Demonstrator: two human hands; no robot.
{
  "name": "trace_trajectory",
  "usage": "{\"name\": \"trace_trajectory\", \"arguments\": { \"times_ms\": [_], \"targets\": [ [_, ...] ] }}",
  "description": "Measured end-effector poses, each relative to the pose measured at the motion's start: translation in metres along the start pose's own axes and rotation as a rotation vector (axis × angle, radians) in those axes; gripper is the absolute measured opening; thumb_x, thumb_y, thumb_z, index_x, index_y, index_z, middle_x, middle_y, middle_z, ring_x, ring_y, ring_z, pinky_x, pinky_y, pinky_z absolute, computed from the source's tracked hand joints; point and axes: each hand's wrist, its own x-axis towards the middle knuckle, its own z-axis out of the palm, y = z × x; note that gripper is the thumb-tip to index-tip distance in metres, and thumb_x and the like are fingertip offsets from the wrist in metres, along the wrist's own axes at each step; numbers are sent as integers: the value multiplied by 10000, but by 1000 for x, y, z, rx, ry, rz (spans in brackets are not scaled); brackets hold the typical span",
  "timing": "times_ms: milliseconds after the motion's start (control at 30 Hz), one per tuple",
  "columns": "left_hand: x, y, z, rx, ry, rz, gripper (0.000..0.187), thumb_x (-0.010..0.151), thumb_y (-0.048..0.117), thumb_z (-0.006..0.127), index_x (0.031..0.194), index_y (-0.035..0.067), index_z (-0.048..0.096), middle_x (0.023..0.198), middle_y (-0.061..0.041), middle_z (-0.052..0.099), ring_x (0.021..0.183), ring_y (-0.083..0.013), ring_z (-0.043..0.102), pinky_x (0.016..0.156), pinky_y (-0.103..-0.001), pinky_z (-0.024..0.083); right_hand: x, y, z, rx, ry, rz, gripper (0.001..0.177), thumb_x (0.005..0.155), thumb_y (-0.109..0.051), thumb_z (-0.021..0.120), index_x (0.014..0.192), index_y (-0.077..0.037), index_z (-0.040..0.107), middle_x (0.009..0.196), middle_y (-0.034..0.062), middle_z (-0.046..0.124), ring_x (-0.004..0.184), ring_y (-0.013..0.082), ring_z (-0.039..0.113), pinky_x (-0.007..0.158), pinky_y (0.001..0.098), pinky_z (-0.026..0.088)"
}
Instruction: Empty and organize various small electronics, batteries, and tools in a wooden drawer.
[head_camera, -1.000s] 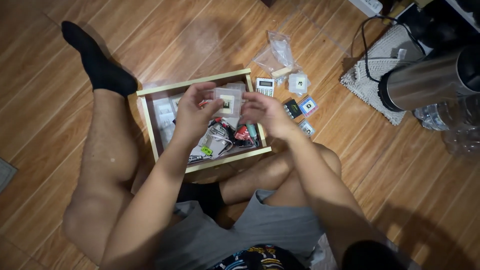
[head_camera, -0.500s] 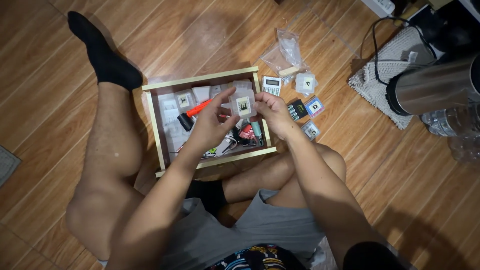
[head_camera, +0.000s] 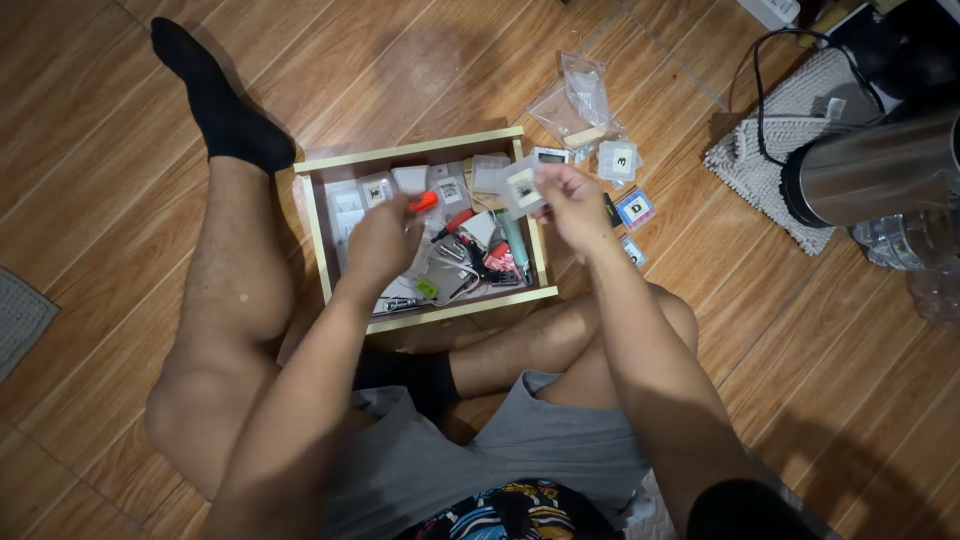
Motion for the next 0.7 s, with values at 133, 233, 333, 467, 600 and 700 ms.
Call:
{"name": "trace_trajectory", "arguments": {
  "times_ms": [133,233,333,467,600,700],
  "targets": [
    [-12,-23,19,314,-90,20,515,860,191,739,1364,186,631,1264,-134,672,1102,-349,681,933,-489,554,25,15,-24,22,96,32,235,1019,-161,620,1210,-46,694,885,10,720,655,73,621,549,238,493],
    [-19,10,7,512,-260,-116,739,762,307,837,1401,177,489,1377,-125,558,1210,-372,553,863,-509,540,39,28,-38,-87,193,74,250,987,-159,635,1191,-29,698,876,23,715,641,88,620,537,251,475],
    [-23,7,18,627,-351,-67,832,764,347,847,1456,178,419,1354,-136,539,1235,-356,538,910,-502,526,56,57,-53,-386,229,17,295,979,-181,653,1213,-14,718,971,113,768,778,182,696,692,323,560],
    [-19,-27,36,493,-277,-40,555,828,336,821,1297,148,593,1258,-123,653,1208,-330,618,958,-487,535,44,48,-48,-962,151,154,359,938,-293,681,1264,-145,713,1171,148,723,1064,306,686,933,390,525],
    [-15,-57,22,90,-136,-63,513,755,225,878,1197,88,656,1161,-182,707,1049,-332,690,911,-433,557,20,13,-28,-1150,-30,290,364,870,-366,753,1172,-164,761,1159,142,738,1095,316,685,969,404,527],
    [-17,-8,-36,-249,-232,-408,559,843,127,745,1372,120,563,1126,-138,723,834,-296,749,716,-406,618,23,19,-35,-1179,-22,299,311,867,-311,720,1146,-201,797,1123,104,767,1060,306,710,936,428,550]
  ]
}}
